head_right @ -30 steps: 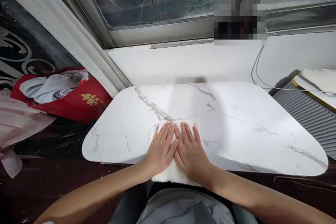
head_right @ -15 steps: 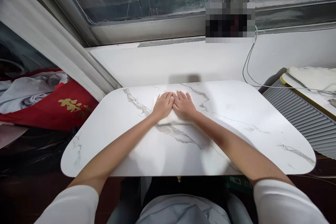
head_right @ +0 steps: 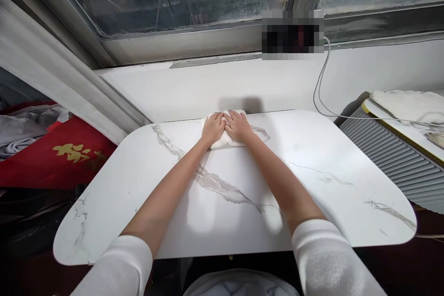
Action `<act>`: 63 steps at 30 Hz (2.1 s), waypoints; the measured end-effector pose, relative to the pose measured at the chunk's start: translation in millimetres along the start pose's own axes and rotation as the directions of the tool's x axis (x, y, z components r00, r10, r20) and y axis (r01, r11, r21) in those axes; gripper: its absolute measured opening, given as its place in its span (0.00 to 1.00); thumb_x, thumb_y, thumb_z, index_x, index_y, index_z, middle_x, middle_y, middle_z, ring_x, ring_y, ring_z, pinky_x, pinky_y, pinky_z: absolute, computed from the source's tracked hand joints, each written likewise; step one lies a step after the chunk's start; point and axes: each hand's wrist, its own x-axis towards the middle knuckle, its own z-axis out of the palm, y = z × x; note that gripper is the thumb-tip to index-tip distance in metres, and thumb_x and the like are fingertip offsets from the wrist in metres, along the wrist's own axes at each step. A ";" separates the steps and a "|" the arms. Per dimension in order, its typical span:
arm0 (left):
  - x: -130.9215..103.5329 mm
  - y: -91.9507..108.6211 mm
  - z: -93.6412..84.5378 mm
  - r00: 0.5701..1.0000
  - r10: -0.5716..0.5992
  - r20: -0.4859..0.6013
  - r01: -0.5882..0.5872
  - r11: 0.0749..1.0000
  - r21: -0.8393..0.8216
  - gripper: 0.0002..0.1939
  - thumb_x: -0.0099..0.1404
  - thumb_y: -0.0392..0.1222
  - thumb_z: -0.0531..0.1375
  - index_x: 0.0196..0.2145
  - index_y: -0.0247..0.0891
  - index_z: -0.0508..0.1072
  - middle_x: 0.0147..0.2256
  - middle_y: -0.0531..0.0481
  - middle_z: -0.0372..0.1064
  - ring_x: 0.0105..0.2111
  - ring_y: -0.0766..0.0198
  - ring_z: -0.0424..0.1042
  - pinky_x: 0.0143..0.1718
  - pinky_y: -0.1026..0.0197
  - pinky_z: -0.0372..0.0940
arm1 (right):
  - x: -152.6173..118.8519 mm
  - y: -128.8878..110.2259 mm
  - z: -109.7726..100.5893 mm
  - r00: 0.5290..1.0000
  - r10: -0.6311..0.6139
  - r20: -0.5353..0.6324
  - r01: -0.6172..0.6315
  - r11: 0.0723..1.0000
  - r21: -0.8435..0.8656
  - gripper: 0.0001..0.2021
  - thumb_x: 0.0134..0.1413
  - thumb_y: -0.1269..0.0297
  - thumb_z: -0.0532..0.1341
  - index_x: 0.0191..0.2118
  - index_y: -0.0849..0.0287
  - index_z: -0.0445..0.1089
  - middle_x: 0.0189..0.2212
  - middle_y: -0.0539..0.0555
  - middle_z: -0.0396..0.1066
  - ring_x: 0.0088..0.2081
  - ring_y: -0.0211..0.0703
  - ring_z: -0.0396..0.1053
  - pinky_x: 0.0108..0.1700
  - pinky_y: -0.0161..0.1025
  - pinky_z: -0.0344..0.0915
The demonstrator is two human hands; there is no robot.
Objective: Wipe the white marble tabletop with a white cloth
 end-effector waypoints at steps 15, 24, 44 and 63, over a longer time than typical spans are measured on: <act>-197.3 96.3 -15.9 0.981 0.161 0.108 -0.162 0.987 0.000 0.26 0.69 0.41 0.42 0.64 0.36 0.54 0.64 0.41 0.52 0.66 0.53 0.47 0.66 0.42 0.40 | -227.3 -41.2 -33.0 0.991 -0.129 -0.039 0.123 0.984 -0.127 0.29 0.64 0.61 0.40 0.67 0.68 0.47 0.66 0.65 0.48 0.67 0.55 0.41 0.64 0.59 0.44; -208.5 111.0 -16.4 0.955 0.235 0.182 -0.225 0.972 -0.072 0.28 0.68 0.42 0.43 0.65 0.35 0.53 0.64 0.41 0.52 0.66 0.51 0.46 0.67 0.41 0.41 | -254.0 -37.9 -33.6 0.994 -0.097 -0.054 0.086 0.980 -0.181 0.31 0.62 0.61 0.44 0.68 0.66 0.45 0.65 0.64 0.50 0.67 0.55 0.43 0.64 0.59 0.47; 12.0 62.3 31.2 1.000 0.005 0.021 -0.004 0.999 -0.052 0.22 0.69 0.36 0.43 0.57 0.35 0.63 0.60 0.41 0.58 0.62 0.55 0.54 0.65 0.46 0.43 | -28.9 55.1 -22.7 0.994 0.100 0.043 -0.100 0.995 0.008 0.26 0.65 0.62 0.40 0.66 0.58 0.50 0.67 0.57 0.48 0.66 0.47 0.45 0.65 0.53 0.40; -185.9 171.5 20.9 0.928 0.325 0.182 -0.343 0.936 0.079 0.29 0.72 0.43 0.38 0.64 0.24 0.51 0.65 0.38 0.49 0.66 0.51 0.44 0.65 0.40 0.40 | -278.8 30.0 -58.7 0.994 -0.103 -0.045 0.090 0.968 -0.232 0.33 0.64 0.63 0.43 0.69 0.65 0.28 0.67 0.65 0.45 0.68 0.55 0.39 0.64 0.60 0.45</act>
